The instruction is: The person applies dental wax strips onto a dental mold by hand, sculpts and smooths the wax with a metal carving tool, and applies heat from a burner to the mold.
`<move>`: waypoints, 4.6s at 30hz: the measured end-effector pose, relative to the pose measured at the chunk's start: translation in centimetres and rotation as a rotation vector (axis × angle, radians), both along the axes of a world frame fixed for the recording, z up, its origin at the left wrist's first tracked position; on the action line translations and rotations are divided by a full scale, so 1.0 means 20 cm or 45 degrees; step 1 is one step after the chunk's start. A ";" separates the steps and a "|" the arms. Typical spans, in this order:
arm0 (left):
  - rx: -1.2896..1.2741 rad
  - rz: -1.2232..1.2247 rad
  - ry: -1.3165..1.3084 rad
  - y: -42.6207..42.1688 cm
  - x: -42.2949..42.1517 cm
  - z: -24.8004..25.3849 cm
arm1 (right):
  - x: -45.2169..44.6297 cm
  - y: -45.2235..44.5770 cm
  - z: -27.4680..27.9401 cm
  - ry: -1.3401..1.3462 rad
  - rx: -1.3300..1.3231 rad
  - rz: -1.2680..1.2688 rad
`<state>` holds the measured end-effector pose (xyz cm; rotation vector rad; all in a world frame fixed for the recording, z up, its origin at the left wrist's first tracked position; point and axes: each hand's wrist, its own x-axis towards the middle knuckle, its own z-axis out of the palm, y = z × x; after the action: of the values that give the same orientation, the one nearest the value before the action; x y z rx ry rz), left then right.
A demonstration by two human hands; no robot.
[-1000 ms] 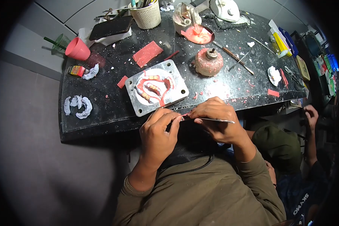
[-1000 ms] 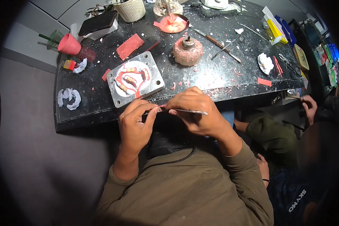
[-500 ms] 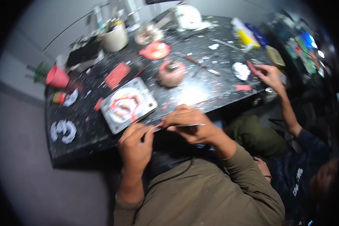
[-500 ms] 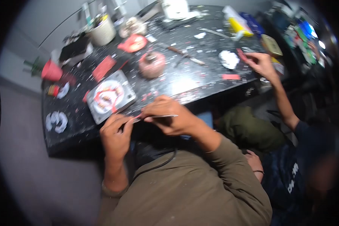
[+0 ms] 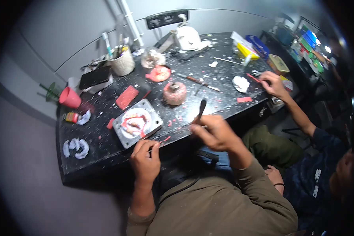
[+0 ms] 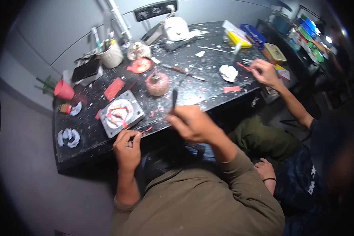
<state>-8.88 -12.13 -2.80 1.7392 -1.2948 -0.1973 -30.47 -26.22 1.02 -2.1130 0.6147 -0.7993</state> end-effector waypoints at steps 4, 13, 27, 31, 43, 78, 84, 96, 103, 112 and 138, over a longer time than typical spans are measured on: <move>-0.173 0.018 0.258 0.03 -0.02 -0.01 | -0.10 -0.05 0.12 0.632 -0.158 -0.463; -0.144 -0.298 1.467 0.09 -0.04 0.03 | -0.04 -0.04 0.02 0.435 -0.651 -0.853; -0.099 -0.335 1.321 0.12 -0.12 0.01 | 0.22 0.28 -0.02 -0.214 0.118 0.039; -0.095 -0.354 1.242 0.12 -0.09 0.08 | 0.21 0.26 0.02 -0.239 0.119 -0.030; 0.257 -0.507 -0.375 -0.13 0.65 0.17 | 0.18 0.14 0.03 -0.217 0.119 -0.209; 0.198 0.114 -0.673 -0.06 0.38 0.35 | 0.54 0.04 0.04 -0.055 -0.068 -0.035; 0.057 -0.529 -0.729 -0.32 0.66 0.35 | 0.59 0.02 0.07 0.042 0.042 -0.024; 0.084 -0.744 -0.428 -0.40 0.65 0.22 | 0.63 0.00 0.09 0.141 0.113 -0.020; 0.136 -0.798 -0.345 -0.41 0.63 0.21 | 0.63 0.00 0.10 0.176 0.092 -0.056; 0.183 -0.839 -0.236 -0.42 0.62 0.21 | 0.62 -0.02 0.10 0.178 0.095 0.006; 0.400 -0.311 -0.369 -0.29 0.53 0.22 | -0.22 -0.14 -0.02 0.569 0.113 -0.821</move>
<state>1.72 -17.93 1.58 1.9191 -1.7674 -0.3103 -34.80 -28.93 0.67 -2.0291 1.5912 -0.6044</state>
